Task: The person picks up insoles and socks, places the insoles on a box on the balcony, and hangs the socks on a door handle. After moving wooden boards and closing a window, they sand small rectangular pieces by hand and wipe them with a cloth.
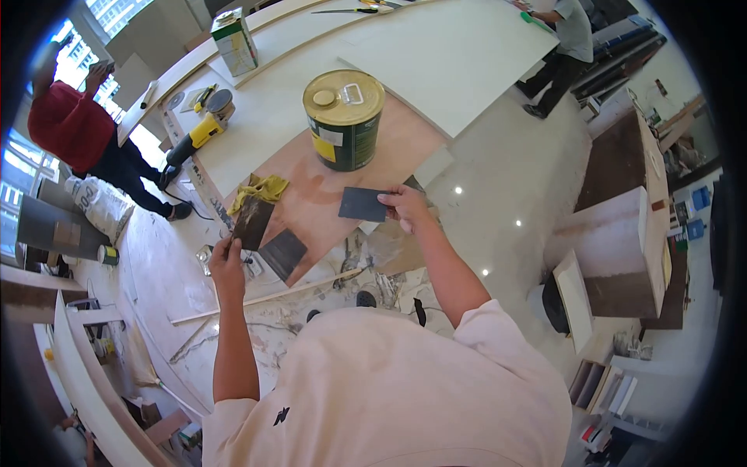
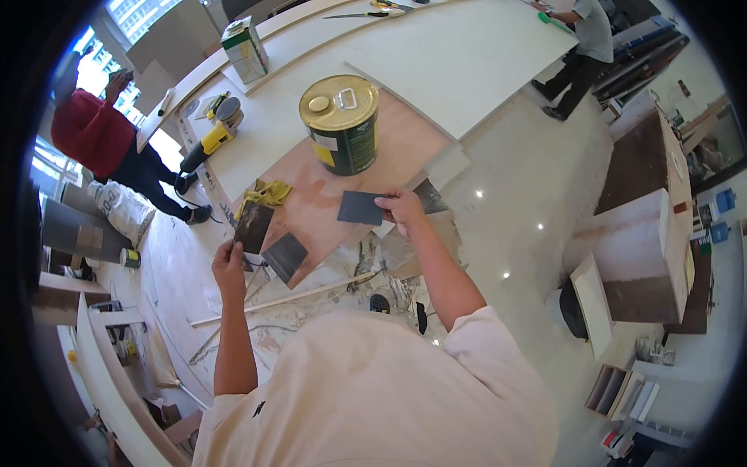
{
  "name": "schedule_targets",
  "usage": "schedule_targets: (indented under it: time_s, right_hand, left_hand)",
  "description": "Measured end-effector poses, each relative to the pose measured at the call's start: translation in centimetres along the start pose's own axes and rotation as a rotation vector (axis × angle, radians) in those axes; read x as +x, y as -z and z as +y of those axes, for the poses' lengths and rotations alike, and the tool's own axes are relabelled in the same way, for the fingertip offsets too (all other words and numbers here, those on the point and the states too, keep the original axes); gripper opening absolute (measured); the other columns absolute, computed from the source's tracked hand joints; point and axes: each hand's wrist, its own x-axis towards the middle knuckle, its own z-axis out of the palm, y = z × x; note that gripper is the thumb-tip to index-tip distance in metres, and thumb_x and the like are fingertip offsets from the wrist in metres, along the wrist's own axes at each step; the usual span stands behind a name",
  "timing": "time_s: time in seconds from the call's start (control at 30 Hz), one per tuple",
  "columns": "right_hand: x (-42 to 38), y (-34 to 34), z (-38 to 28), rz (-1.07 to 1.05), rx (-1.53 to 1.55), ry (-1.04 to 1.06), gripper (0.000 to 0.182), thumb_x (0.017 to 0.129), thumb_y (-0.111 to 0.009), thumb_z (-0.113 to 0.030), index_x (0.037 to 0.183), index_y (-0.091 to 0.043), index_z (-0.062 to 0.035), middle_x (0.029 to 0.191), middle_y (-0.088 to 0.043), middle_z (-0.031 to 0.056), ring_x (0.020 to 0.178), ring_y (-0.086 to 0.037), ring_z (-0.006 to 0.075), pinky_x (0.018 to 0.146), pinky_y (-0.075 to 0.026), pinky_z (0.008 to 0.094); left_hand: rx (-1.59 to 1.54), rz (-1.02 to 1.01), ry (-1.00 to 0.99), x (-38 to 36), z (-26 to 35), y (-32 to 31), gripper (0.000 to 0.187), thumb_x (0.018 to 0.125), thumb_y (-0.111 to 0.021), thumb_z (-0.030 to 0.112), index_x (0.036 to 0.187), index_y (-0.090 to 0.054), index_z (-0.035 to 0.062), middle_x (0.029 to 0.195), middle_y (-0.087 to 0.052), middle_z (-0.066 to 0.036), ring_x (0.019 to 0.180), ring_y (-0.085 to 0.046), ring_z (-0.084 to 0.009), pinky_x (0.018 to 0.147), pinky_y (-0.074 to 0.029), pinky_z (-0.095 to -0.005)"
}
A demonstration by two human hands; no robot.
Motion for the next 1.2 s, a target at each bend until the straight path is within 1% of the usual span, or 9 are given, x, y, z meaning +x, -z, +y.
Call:
schedule_targets:
  time_s: [0.17, 0.27, 0.47, 0.57, 0.67, 0.8, 0.97, 1.07, 1.2]
  right_hand:
    - [3.6, -2.6, -1.2, 0.028, -0.610, 0.198, 0.029, 0.081, -0.072, -0.011, 0.106, -0.063, -0.0004, 0.102, -0.065, 0.0096, 0.090, -0.066, 0.0238, 0.078, -0.054, 0.0366]
    - [2.5, -3.1, -1.9, 0.321, -1.157, 0.768, 0.037, 0.078, -0.074, -0.016, 0.110, -0.063, 0.0002, 0.114, -0.062, 0.0153, 0.101, -0.063, 0.0331, 0.085, -0.051, 0.0403]
    - [0.3, -2.6, 1.1, -0.057, -1.434, 0.961, 0.039, 0.078, -0.072, -0.023, 0.110, -0.064, -0.0020, 0.121, -0.058, 0.0159, 0.106, -0.058, 0.0377, 0.090, -0.049, 0.0441]
    - [0.5, -3.6, 1.7, 0.076, -1.268, 0.890, 0.037, 0.080, -0.072, -0.024, 0.110, -0.065, -0.0027, 0.120, -0.059, 0.0158, 0.101, -0.062, 0.0309, 0.087, -0.050, 0.0398]
    - [-3.0, -7.2, 2.4, -0.154, -0.815, 0.498, 0.048, 0.085, -0.071, -0.028, 0.125, -0.059, -0.0044, 0.117, -0.060, 0.0104, 0.093, -0.062, 0.0199, 0.084, -0.050, 0.0328]
    - [-9.9, -13.6, 4.5, -0.374, -0.168, 0.118, 0.064, 0.090, -0.067, -0.026, 0.144, -0.039, -0.0071, 0.120, -0.057, 0.0029, 0.089, -0.058, 0.0099, 0.081, -0.049, 0.0272]
    - [-9.7, -15.5, 6.8, -0.379, 0.075, 0.059, 0.064, 0.091, -0.062, -0.017, 0.148, -0.034, -0.0099, 0.129, -0.052, 0.0021, 0.090, -0.055, 0.0060, 0.079, -0.049, 0.0266]
    - [-8.9, -16.0, 7.3, -0.333, -0.161, 0.170, 0.060, 0.089, -0.063, -0.017, 0.145, -0.041, -0.0107, 0.134, -0.050, 0.0071, 0.095, -0.059, 0.0136, 0.082, -0.049, 0.0295]
    - [-8.6, -18.1, 8.6, -0.124, -1.266, 0.804, 0.060, 0.084, -0.068, -0.030, 0.138, -0.050, -0.0102, 0.141, -0.044, 0.0149, 0.117, -0.052, 0.0287, 0.096, -0.042, 0.0443]
  left_hand:
    - [-0.278, 0.071, 0.167, -3.6, 0.2, 2.0, 0.018, 0.090, -0.067, 0.012, 0.104, -0.064, 0.0006, 0.087, -0.064, -0.002, 0.071, -0.056, -0.0068, 0.063, -0.046, -0.0211]
    - [-0.379, 0.108, 0.161, -4.9, 0.5, 2.7, 0.018, 0.090, -0.067, 0.012, 0.104, -0.063, 0.0006, 0.087, -0.065, -0.002, 0.069, -0.056, -0.0075, 0.063, -0.048, -0.0217]
    - [-0.481, 0.124, 0.299, -7.1, -0.7, 4.5, 0.021, 0.090, -0.067, 0.013, 0.105, -0.062, -0.0005, 0.087, -0.063, -0.002, 0.073, -0.057, -0.0083, 0.065, -0.049, -0.0230]
    - [-0.491, 0.184, 0.308, -6.6, -1.0, 3.6, 0.020, 0.090, -0.067, 0.012, 0.105, -0.062, 0.0002, 0.086, -0.062, -0.002, 0.073, -0.057, -0.0087, 0.065, -0.049, -0.0228]
    - [-0.243, 0.225, 0.159, -6.8, -0.7, 0.4, 0.015, 0.089, -0.067, 0.010, 0.102, -0.063, 0.0016, 0.086, -0.062, -0.001, 0.078, -0.060, -0.0102, 0.066, -0.050, -0.0247]
    - [0.165, -0.043, -0.396, -9.1, 1.2, -5.1, 0.017, 0.083, -0.067, 0.002, 0.099, -0.063, -0.0005, 0.091, -0.065, -0.012, 0.082, -0.064, -0.0260, 0.071, -0.052, -0.0333]
    - [0.208, -0.306, -0.450, -10.4, 0.5, -6.2, 0.031, 0.080, -0.071, 0.003, 0.110, -0.062, 0.0004, 0.106, -0.063, -0.014, 0.088, -0.064, -0.0324, 0.076, -0.053, -0.0360]
    - [0.231, -0.284, -0.610, -10.0, 0.2, -4.7, 0.031, 0.081, -0.071, 0.006, 0.110, -0.061, 0.0020, 0.103, -0.063, -0.012, 0.086, -0.064, -0.0282, 0.073, -0.054, -0.0347]
    - [0.025, -0.031, 0.055, -8.4, -6.2, -2.4, 0.029, 0.083, -0.073, 0.012, 0.105, -0.060, -0.0004, 0.097, -0.061, -0.011, 0.083, -0.063, -0.0191, 0.066, -0.054, -0.0317]
